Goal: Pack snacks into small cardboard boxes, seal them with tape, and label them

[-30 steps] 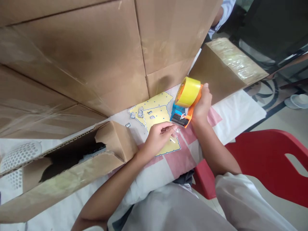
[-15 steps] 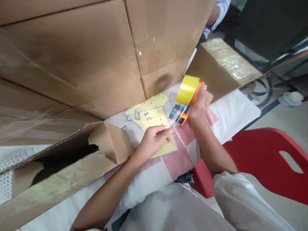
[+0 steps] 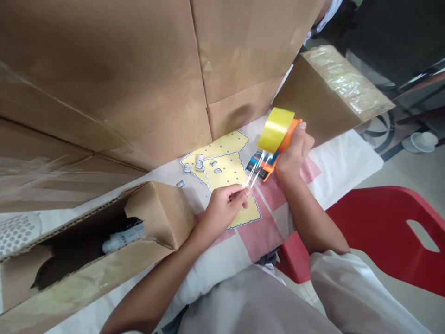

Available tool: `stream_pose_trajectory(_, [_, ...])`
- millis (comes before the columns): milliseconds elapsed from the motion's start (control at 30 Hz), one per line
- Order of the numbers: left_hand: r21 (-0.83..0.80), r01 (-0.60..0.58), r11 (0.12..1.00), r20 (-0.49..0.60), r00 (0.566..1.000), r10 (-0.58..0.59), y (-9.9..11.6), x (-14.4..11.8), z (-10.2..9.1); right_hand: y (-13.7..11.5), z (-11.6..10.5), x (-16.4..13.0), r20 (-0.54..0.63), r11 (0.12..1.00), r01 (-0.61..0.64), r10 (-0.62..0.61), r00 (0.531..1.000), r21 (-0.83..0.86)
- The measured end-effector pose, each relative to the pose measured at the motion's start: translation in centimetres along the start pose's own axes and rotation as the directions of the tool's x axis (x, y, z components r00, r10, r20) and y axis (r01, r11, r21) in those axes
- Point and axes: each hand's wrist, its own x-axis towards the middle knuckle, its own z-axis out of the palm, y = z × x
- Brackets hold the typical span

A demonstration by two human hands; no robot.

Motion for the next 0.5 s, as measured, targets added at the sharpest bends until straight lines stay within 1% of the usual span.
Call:
stream_pose_trajectory(67, [-0.006,0.013,1.0,0.002,1.0,-0.013,-0.1,-0.1,0.0,0.1,0.1,0.1,0.015,0.999,-0.027,0.026,1.0,0.03])
stream_pose_trajectory(133, [-0.015,0.018,1.0,0.005,1.0,-0.018,-0.1,-0.1,0.0,0.5,0.2,0.3,0.017,0.994,-0.088,0.087,0.996,0.065])
stream_pose_trajectory(233, [-0.037,0.018,0.999,0.008,1.0,-0.018,-0.2,0.0,0.1,1.3,0.2,0.6,0.05,0.987,-0.15,0.147,0.988,0.062])
stream_pose_trajectory(333, [-0.074,0.004,0.997,-0.024,1.0,-0.006,-0.4,0.2,0.4,1.9,0.0,0.5,0.148,0.984,-0.17,0.162,0.976,0.044])
stream_pose_trajectory(433, [-0.112,-0.008,0.994,-0.054,0.999,0.002,-0.6,0.4,0.5,2.1,-0.1,0.0,0.218,0.975,-0.218,0.202,0.955,0.05])
stream_pose_trajectory(500, [-0.118,-0.008,0.993,-0.054,0.999,0.002,-0.7,0.4,0.5,2.1,-0.2,-0.4,0.329,0.978,-0.209,0.194,0.924,0.011])
